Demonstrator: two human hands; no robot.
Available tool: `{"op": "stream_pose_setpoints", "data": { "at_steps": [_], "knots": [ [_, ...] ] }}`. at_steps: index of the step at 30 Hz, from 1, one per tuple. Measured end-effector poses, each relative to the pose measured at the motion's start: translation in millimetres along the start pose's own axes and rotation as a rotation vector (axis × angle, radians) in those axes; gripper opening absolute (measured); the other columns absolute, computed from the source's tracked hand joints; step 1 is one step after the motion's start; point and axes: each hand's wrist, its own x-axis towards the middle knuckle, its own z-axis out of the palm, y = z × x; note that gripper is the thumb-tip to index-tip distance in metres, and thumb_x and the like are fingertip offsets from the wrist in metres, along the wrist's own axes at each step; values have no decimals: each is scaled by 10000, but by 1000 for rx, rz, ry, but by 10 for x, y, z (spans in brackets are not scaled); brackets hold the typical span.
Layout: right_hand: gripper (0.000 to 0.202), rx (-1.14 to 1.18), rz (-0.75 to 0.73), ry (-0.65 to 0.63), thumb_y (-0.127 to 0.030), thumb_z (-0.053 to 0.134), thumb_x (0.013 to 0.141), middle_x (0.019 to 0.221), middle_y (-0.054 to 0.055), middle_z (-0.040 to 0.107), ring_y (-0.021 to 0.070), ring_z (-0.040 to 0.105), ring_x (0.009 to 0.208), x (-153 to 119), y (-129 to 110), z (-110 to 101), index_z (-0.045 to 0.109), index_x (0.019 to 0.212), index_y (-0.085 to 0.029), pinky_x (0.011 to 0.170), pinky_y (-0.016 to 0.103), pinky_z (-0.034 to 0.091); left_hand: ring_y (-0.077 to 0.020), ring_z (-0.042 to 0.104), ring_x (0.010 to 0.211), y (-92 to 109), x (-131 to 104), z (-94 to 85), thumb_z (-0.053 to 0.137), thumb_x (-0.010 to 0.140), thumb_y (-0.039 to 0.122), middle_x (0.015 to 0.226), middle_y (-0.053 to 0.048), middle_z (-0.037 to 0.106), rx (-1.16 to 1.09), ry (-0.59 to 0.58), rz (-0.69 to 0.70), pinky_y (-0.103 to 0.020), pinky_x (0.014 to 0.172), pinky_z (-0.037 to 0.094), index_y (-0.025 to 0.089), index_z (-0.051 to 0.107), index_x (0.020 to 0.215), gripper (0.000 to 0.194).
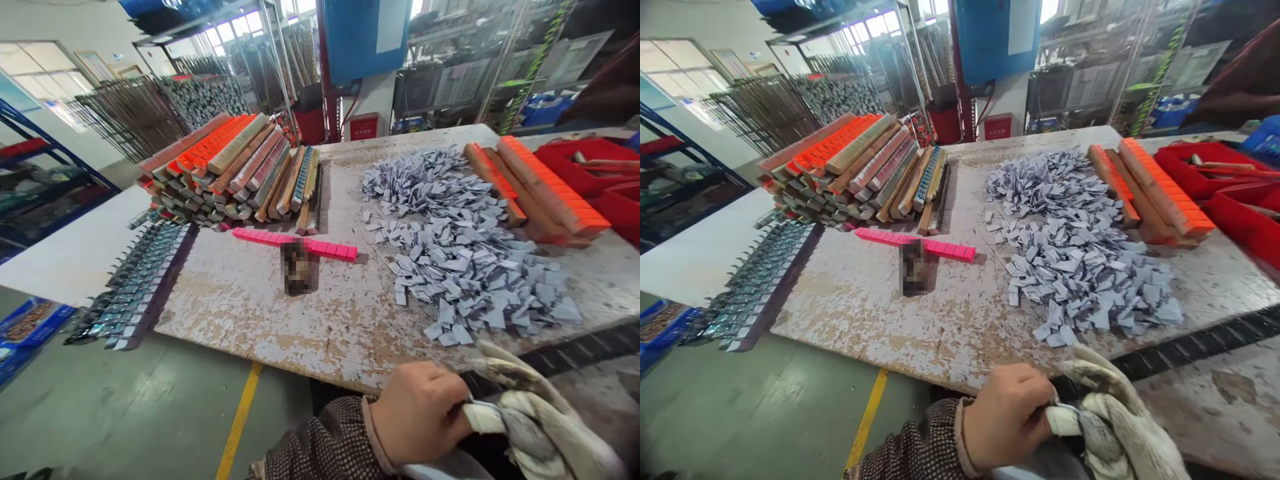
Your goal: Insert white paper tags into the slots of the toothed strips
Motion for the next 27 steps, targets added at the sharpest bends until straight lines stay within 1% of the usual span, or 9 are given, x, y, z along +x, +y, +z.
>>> {"op": "stream_pose_setpoints", "data": {
  "at_steps": [4,6,8,10,13,16,21,24,27],
  "knots": [
    [226,-41,5,-53,-311,529,998,1071,61,739,268,753,860,-27,-147,65,653,1186,-331,606,331,668,-127,541,629,7,-93,-72,480,1042,402,669,-7,595,-85,-73,166,-250,641,436,201,494,703,394],
    [226,-96,22,-74,-279,530,999,1161,72,725,261,748,953,-10,-175,31,663,1179,-309,686,322,673,-147,558,664,-32,-147,-108,476,1037,354,698,-14,612,-80,-39,139,-269,673,455,198,546,759,326],
    [198,-151,29,-77,-231,535,994,1302,100,670,262,708,1106,32,-160,-30,677,1129,-267,818,334,657,-201,598,780,-94,-198,-134,562,991,383,824,-50,667,-12,33,27,-322,731,496,189,620,934,210],
    [128,-215,-19,-31,-179,545,977,1351,122,634,274,646,1226,86,-118,-80,659,992,-234,900,365,626,-265,608,910,-157,-238,-142,683,913,423,991,-99,689,78,70,-107,-405,799,535,168,620,1108,327],
    [136,-348,-136,13,-143,566,950,1238,118,675,294,601,1280,140,-70,-76,578,841,-224,948,423,595,-289,608,955,-206,-272,-95,777,854,391,1038,-99,683,136,-18,-203,-460,834,560,168,622,1111,373],
    [106,-421,-209,-30,-133,584,933,1158,103,698,312,600,1276,129,-77,-11,597,867,-215,1017,501,553,-273,622,951,-207,-273,22,822,828,329,1008,-73,682,91,-70,-210,-433,833,574,178,628,1076,350],
    [95,-440,-202,-26,-126,583,937,1158,107,689,306,604,1263,70,-110,1,620,962,-210,1043,523,532,-276,625,996,-199,-223,222,824,814,220,1089,-95,675,13,-37,-203,-440,872,575,154,543,1233,510],
    [88,-433,-174,-38,-130,570,946,1160,115,679,310,594,1269,63,-136,-27,602,935,-211,1025,520,541,-271,619,995,-183,-206,239,805,801,178,1100,-95,669,-42,-57,-164,-428,873,568,149,508,1265,551],
    [102,-436,-183,-45,-114,566,934,1140,112,676,313,601,1254,46,-172,-14,607,949,-206,1021,535,537,-289,591,1039,-157,-242,166,803,787,201,1142,-102,657,-9,-83,-134,-449,898,539,157,506,1286,582]
  ]
}}
